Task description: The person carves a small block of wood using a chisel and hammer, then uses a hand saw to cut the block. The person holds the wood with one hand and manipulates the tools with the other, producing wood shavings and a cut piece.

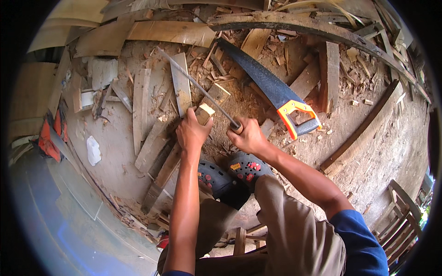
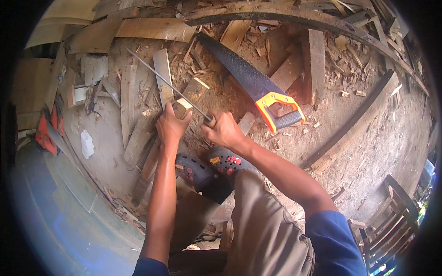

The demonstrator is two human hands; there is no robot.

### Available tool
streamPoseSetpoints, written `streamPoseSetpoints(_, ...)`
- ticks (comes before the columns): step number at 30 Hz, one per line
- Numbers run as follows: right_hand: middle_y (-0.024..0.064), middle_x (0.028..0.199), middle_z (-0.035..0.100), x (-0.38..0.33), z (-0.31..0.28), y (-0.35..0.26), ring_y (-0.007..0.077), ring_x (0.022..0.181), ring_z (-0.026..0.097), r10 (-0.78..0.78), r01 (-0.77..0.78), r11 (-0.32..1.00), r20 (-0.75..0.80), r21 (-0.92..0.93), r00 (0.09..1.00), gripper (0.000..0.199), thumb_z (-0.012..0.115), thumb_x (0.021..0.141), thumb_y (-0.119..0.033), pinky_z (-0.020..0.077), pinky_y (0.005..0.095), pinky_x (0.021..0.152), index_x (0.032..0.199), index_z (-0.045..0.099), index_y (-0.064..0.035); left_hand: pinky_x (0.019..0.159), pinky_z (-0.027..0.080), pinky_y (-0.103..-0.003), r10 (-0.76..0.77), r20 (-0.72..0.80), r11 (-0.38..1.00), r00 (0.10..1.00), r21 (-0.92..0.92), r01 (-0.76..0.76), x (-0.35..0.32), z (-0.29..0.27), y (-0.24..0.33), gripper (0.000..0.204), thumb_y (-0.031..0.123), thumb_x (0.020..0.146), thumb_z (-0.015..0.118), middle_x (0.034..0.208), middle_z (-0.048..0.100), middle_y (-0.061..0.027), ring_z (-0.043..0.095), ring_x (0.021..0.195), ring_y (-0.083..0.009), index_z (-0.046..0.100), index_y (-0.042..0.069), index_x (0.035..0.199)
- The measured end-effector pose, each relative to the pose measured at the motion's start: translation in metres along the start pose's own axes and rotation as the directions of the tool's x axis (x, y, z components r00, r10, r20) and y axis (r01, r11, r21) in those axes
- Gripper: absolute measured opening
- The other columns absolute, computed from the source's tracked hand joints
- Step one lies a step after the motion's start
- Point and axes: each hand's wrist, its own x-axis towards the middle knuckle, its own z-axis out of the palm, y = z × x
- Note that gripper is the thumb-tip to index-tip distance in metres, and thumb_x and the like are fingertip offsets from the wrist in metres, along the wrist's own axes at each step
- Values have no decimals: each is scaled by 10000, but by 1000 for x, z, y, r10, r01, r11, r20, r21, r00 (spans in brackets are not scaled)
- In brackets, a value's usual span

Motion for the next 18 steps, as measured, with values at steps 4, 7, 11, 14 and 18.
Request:
streamPoseSetpoints(4,302,726,619,17,7,42,432,732,683,33,-31,995,12,-92,999,272,670,812,-204,534,489,679,836,628,64,761,563,-550,-10,33,999,999,36,8,7,0,3,627,460,775,806,910,732,-253,713,859,-459,588,79,1223)
streamPoseSetpoints(7,248,672,620,6,-3,11,324,647,685,-31,29,998,-43,-49,999,235,679,805,-176,527,458,642,865,630,47,750,560,-553,-46,64,999,997,28,44,2,-4,4,624,459,771,815,903,731,-253,710,843,-460,592,65,1201)
streamPoseSetpoints(11,196,632,590,6,9,30,251,587,591,129,-118,984,75,-131,989,262,679,818,-219,515,443,627,827,610,34,732,554,-557,-7,9,1000,1000,23,6,4,0,0,594,439,763,833,886,728,-242,700,820,-464,607,52,1152)
streamPoseSetpoints(14,274,714,634,4,1,29,434,699,686,75,-71,996,63,-57,995,285,689,799,-228,531,483,673,817,631,50,747,558,-553,-38,32,997,999,62,36,3,-2,2,584,430,767,829,879,731,-238,705,838,-459,602,69,1166)
streamPoseSetpoints(18,273,694,617,0,5,19,391,668,686,-77,92,987,-118,129,990,294,682,807,-228,526,483,661,796,614,57,756,560,-555,-48,56,999,997,10,47,1,-1,1,602,443,763,825,888,734,-240,709,853,-462,596,85,1189)
